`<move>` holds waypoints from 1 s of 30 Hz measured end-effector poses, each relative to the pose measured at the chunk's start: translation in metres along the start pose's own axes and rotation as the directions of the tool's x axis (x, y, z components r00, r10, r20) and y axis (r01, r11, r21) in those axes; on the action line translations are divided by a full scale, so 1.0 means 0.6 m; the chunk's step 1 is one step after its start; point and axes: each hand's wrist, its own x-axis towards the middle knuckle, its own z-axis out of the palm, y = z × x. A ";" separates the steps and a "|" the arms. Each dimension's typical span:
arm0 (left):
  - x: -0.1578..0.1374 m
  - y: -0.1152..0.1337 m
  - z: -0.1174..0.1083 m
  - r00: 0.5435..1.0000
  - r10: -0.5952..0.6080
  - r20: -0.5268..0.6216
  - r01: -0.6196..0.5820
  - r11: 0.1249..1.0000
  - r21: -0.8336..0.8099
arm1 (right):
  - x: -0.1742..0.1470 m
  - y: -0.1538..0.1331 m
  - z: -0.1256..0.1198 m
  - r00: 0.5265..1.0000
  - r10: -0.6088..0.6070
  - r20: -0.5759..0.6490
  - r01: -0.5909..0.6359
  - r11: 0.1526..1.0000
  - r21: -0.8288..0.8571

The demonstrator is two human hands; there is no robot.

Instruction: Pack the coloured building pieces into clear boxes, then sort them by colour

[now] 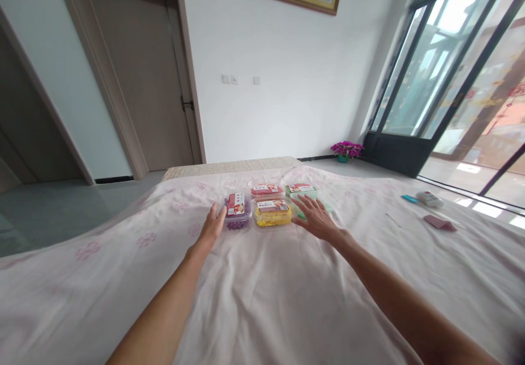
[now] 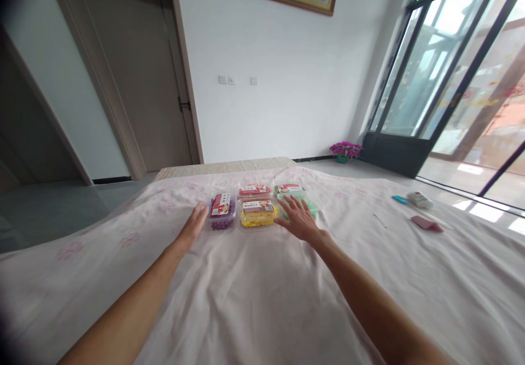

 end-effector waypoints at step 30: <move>-0.414 -0.156 -0.351 0.973 0.018 -0.231 0.197 0.458 0.867 | -0.162 -0.116 0.016 0.993 0.025 0.112 -0.037 0.993 0.112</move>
